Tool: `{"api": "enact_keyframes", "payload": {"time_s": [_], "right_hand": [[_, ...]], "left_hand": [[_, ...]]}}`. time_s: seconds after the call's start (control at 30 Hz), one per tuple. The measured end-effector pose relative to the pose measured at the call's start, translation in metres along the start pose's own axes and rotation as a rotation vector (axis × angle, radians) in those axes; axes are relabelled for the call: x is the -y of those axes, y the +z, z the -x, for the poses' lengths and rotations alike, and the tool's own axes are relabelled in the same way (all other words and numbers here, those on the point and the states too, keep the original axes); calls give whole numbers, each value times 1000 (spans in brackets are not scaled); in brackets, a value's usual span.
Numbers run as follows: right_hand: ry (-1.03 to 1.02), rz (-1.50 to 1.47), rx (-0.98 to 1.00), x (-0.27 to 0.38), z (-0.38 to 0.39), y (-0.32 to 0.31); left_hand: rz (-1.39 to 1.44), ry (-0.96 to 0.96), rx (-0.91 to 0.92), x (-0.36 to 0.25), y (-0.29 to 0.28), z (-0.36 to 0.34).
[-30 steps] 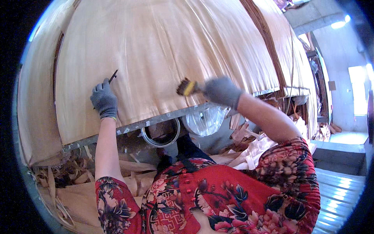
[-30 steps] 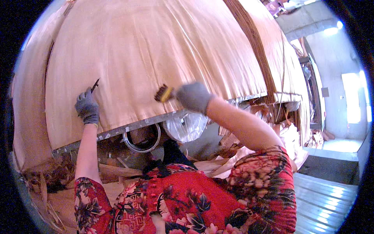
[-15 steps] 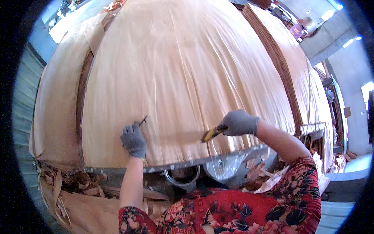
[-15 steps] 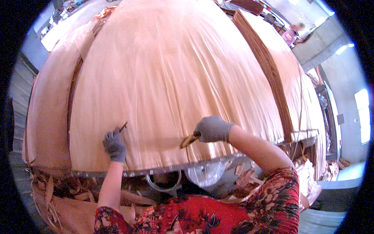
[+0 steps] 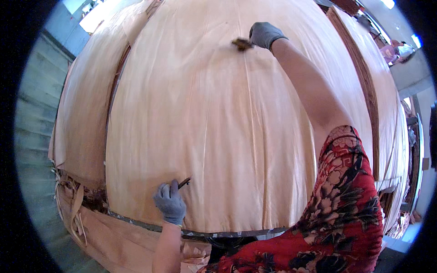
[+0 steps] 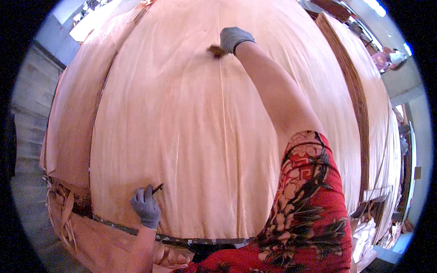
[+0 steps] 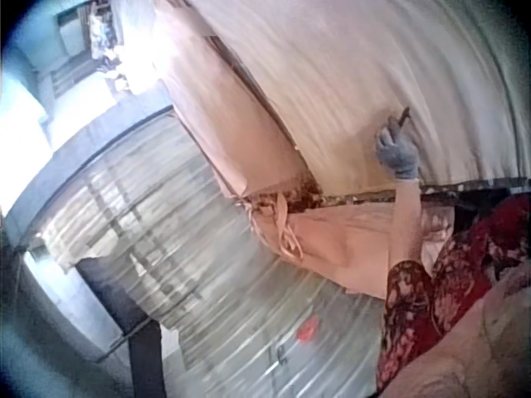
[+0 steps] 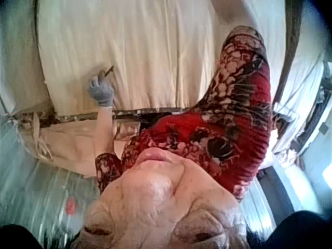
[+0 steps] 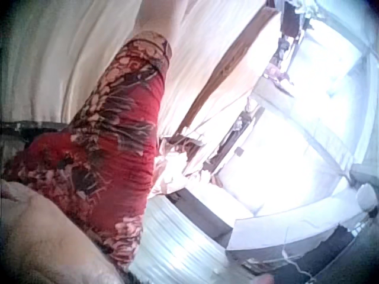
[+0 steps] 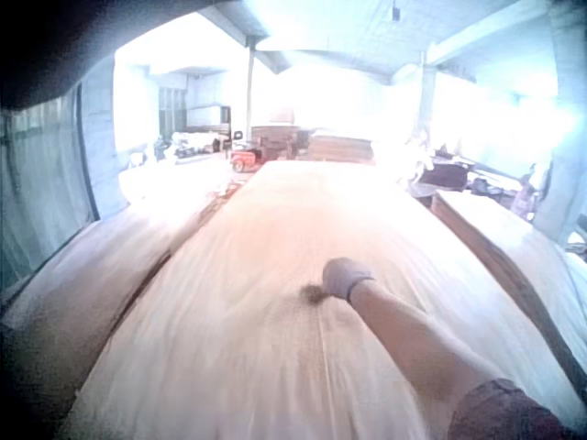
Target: The person applies thin wood veneer sheets to a large curved surface using a brush and adhesive. They smooth the veneer, trim the edges with a utility knife, and stack the finished pieces.
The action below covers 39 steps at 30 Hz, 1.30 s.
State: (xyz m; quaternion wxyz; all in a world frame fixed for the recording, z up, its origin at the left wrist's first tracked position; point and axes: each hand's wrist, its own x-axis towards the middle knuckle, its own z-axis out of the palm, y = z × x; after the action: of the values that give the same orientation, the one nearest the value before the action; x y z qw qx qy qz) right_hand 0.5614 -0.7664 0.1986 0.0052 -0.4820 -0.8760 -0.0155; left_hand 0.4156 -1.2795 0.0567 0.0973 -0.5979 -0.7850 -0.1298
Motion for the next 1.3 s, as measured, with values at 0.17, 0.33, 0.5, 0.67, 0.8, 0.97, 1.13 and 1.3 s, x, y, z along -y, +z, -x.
{"api": "enact_keyframes", "payload": {"time_s": [0.17,0.33,0.5,0.67,0.8,0.97,1.13,1.3], "right_hand": [[1,-59,-133,26,0,36],[-548,-258,-57,119,99,33],[-638,-115,50,105,136,-4],[-346,-155,-211,58,80,16],[-759,-58,-48,99,109,29],[-305,-182,-282,76,45,74],[-330,-121,-310,76,68,59],[-796,-58,-58,102,185,48]], "left_hand": [[61,32,27,-10,-4,-14],[19,-4,20,-5,-1,-2],[14,-35,23,-4,6,1],[-25,57,-53,-9,-2,-11],[-41,22,-26,-8,-5,-7],[-1,19,-38,-3,3,-2],[-63,15,9,-13,-1,-11],[-88,-25,3,-5,6,5]]}}
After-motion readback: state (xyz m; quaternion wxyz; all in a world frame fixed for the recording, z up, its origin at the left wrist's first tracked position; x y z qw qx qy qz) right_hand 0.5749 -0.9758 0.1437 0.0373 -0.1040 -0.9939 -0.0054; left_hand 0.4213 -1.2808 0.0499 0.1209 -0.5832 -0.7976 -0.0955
